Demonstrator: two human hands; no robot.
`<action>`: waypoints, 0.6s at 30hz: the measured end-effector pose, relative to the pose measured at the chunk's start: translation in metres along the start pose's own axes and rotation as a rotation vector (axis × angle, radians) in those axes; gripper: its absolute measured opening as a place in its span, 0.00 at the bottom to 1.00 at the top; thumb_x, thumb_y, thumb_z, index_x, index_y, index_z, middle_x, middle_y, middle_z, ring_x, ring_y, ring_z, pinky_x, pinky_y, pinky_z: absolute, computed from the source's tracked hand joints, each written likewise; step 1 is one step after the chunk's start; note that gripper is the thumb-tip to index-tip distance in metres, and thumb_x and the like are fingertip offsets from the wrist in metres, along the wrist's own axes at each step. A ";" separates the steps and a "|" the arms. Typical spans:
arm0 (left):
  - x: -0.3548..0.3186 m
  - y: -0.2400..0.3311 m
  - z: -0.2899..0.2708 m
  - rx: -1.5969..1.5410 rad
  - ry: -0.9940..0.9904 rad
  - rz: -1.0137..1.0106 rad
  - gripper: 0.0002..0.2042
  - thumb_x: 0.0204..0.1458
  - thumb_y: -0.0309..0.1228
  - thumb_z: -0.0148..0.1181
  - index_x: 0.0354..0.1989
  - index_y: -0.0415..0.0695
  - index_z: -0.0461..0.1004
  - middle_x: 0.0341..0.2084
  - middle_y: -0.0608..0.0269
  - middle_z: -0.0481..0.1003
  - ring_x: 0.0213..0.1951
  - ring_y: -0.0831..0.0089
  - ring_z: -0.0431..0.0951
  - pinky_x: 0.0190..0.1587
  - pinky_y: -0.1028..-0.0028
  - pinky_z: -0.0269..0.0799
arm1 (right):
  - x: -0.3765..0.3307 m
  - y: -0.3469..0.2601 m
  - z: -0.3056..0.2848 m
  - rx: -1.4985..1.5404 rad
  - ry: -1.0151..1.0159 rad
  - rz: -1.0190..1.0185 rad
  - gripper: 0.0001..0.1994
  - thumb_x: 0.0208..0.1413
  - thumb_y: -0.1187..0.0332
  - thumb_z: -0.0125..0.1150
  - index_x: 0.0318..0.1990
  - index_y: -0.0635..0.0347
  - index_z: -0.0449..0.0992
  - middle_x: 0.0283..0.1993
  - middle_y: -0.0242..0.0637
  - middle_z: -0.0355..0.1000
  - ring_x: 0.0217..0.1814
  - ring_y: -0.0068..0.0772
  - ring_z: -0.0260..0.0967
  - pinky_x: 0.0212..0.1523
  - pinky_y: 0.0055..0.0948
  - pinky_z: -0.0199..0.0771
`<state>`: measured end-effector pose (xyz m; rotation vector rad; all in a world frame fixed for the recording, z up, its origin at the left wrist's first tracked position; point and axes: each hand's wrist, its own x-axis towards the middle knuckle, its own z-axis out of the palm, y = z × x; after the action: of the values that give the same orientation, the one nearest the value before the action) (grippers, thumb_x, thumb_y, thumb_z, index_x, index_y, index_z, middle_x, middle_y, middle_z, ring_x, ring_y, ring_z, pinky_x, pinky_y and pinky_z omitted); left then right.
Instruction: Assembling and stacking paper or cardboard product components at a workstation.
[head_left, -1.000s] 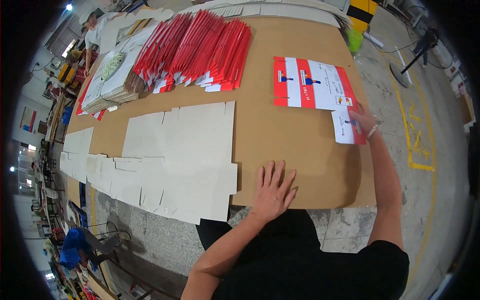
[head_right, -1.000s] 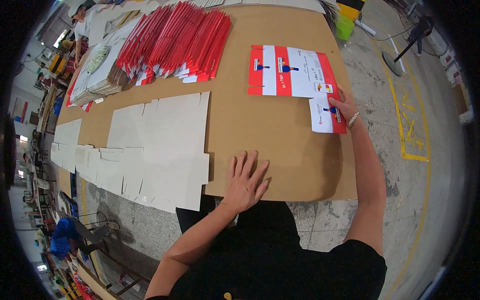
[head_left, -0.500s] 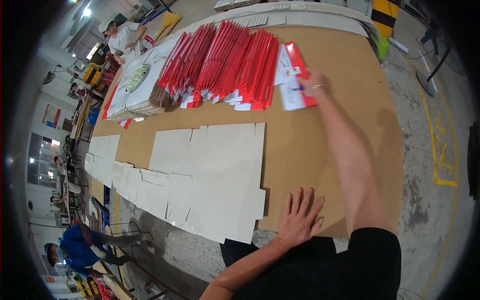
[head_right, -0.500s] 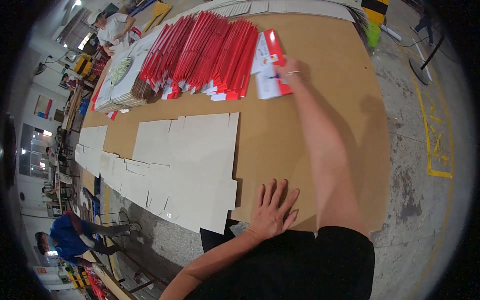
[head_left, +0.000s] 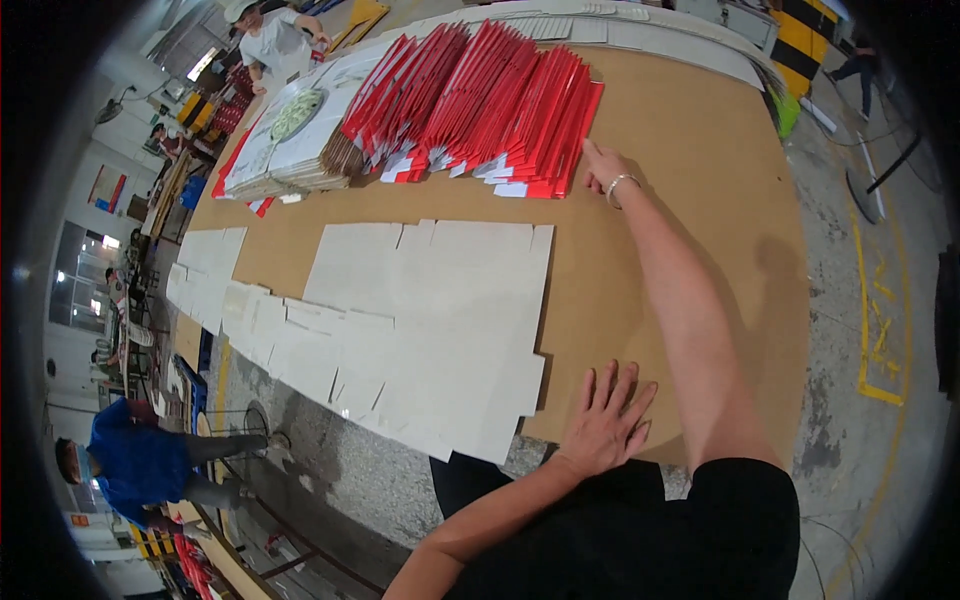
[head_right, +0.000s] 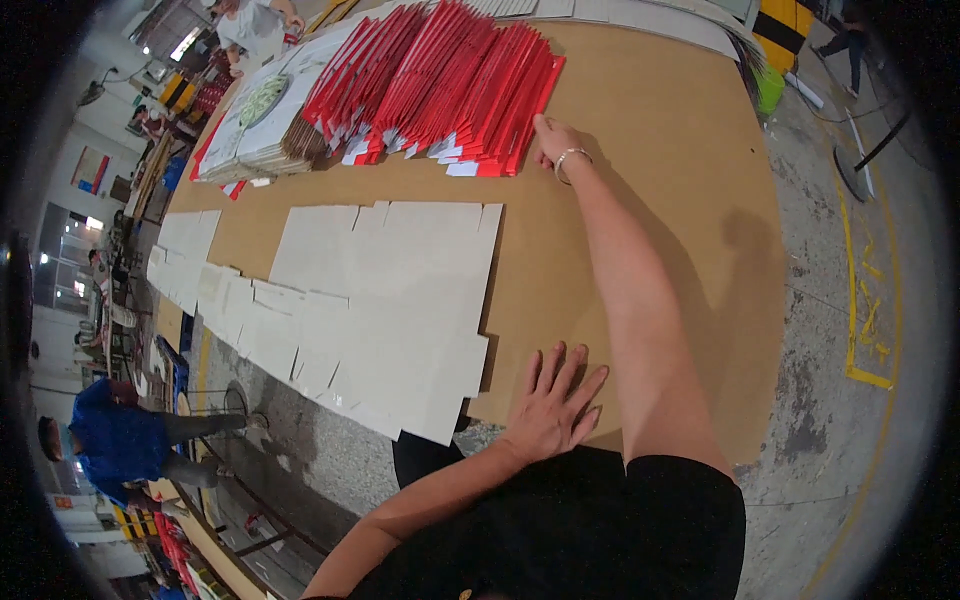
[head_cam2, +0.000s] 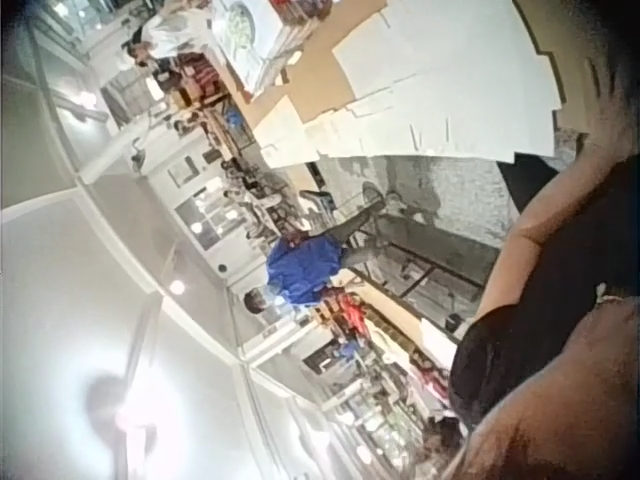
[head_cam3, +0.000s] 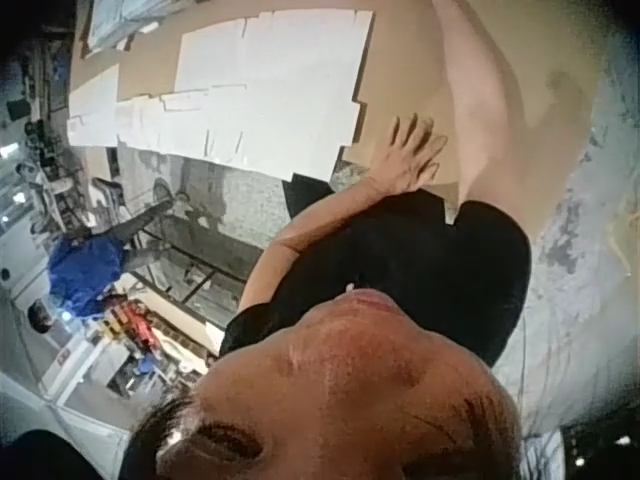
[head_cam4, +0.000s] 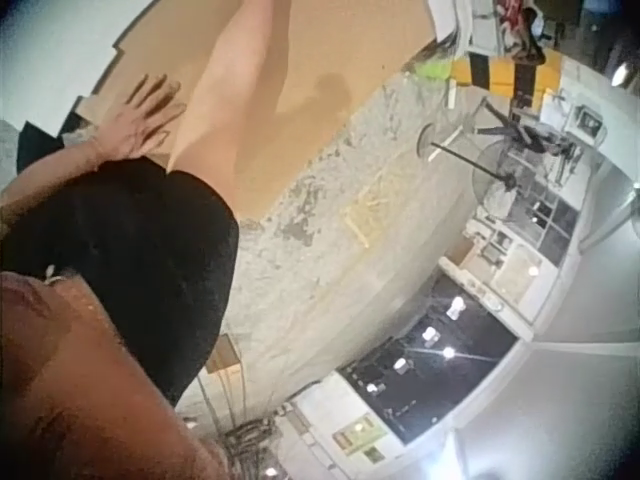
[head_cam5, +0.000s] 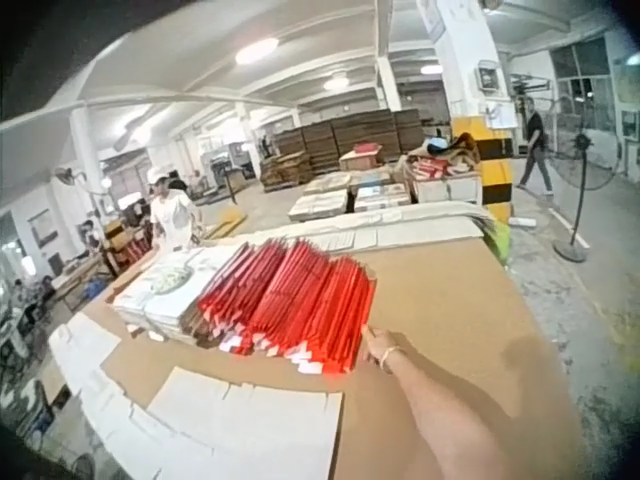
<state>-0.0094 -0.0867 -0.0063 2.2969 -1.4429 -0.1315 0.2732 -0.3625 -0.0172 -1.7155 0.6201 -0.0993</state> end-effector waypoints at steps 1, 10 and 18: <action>0.000 0.001 0.003 0.001 0.013 0.018 0.28 0.57 0.45 0.51 0.66 0.52 0.60 0.66 0.46 0.54 0.66 0.42 0.53 0.66 0.43 0.46 | -0.005 0.011 -0.006 0.009 0.086 0.064 0.27 0.64 0.45 0.44 0.58 0.56 0.71 0.21 0.38 0.73 0.17 0.26 0.69 0.21 0.27 0.70; -0.051 -0.020 -0.058 -0.150 0.242 -0.231 0.31 0.54 0.42 0.59 0.66 0.48 0.58 0.67 0.43 0.53 0.69 0.39 0.47 0.66 0.39 0.41 | -0.200 0.106 -0.061 -0.045 0.009 -0.149 0.17 0.65 0.58 0.51 0.56 0.54 0.74 0.27 0.27 0.71 0.23 0.15 0.66 0.21 0.19 0.65; -0.065 -0.021 -0.042 -0.124 -0.101 -0.071 0.33 0.58 0.59 0.46 0.71 0.62 0.52 0.68 0.46 0.52 0.69 0.40 0.49 0.64 0.32 0.37 | -0.427 0.087 -0.029 -1.065 -0.410 -0.862 0.31 0.42 0.62 0.71 0.58 0.53 0.71 0.63 0.46 0.61 0.69 0.51 0.54 0.69 0.53 0.48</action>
<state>-0.0092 -0.0097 0.0139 2.2695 -1.3608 -0.3534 -0.1320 -0.2042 0.0221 -2.8260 -0.5367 -0.0087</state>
